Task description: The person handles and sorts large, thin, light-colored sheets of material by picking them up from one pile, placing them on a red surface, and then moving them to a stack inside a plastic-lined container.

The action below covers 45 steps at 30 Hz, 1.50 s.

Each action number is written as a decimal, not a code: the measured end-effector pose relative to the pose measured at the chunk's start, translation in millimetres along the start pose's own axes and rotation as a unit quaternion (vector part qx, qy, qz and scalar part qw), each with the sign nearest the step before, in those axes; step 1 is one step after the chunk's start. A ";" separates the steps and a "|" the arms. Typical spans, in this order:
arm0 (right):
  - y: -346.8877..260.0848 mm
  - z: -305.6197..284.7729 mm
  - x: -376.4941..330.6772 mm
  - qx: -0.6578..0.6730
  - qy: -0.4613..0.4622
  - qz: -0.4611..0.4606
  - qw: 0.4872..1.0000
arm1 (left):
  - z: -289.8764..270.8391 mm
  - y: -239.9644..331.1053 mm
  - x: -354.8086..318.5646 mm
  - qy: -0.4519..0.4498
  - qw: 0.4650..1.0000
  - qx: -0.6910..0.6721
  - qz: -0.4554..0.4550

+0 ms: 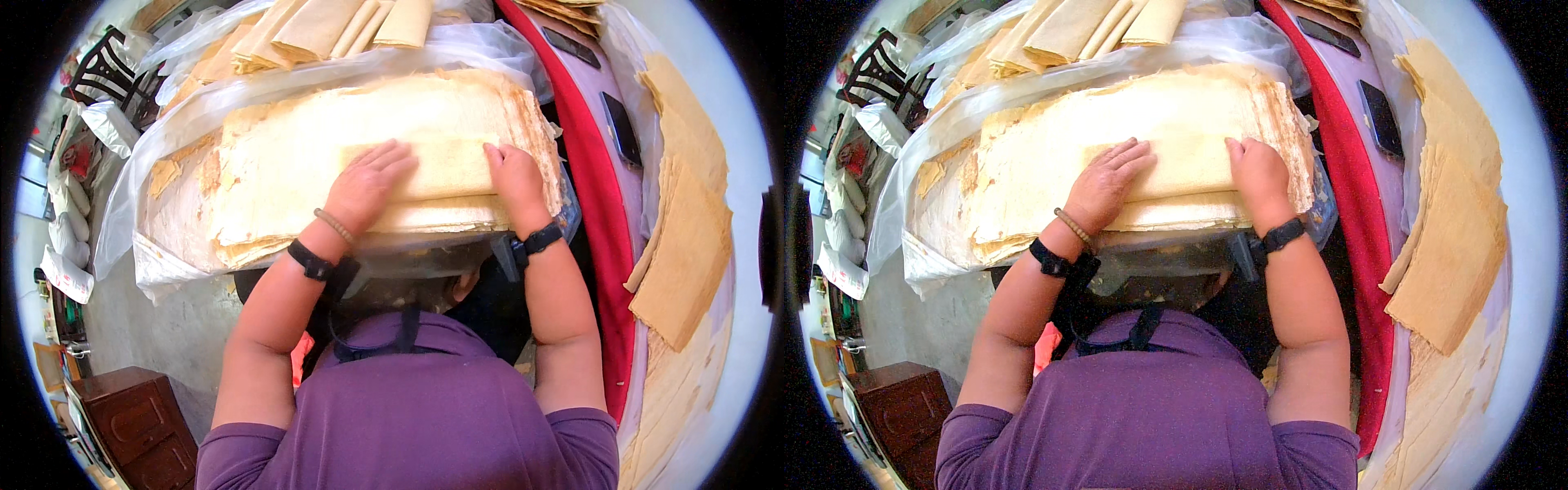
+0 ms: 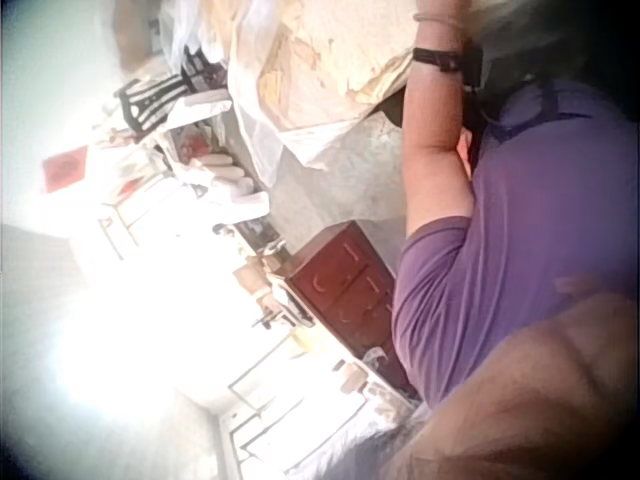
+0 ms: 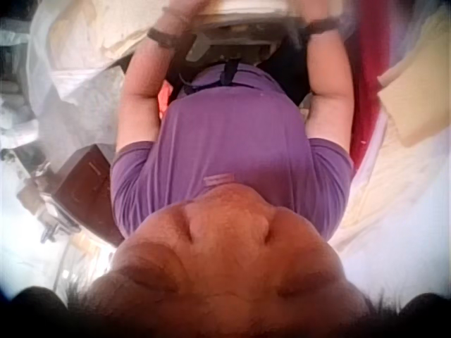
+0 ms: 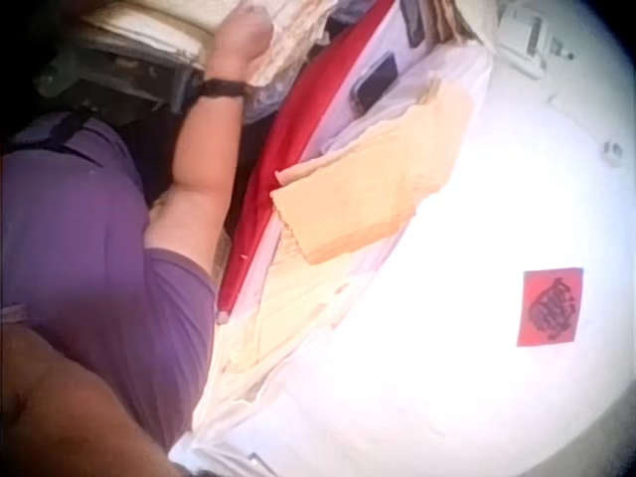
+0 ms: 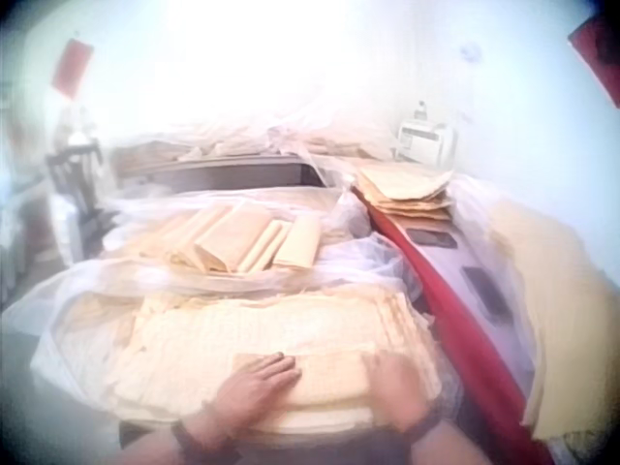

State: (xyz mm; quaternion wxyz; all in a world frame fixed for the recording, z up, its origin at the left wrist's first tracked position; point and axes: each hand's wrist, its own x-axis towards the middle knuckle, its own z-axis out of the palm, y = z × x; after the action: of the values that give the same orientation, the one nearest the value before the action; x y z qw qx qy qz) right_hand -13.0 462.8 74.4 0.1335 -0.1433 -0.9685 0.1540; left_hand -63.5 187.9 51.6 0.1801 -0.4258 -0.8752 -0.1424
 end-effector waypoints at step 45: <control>61.2 -60.0 -52.5 0.725 0.117 0.198 0.649 | -20.0 23.5 126.0 -0.154 0.976 -0.151 0.022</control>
State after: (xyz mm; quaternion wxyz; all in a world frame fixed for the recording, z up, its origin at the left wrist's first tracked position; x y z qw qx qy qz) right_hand 68.0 517.4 97.6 0.2734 -0.2065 -0.4733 0.8116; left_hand -113.0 281.3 126.7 -0.0201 -0.4843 -0.8512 -0.2015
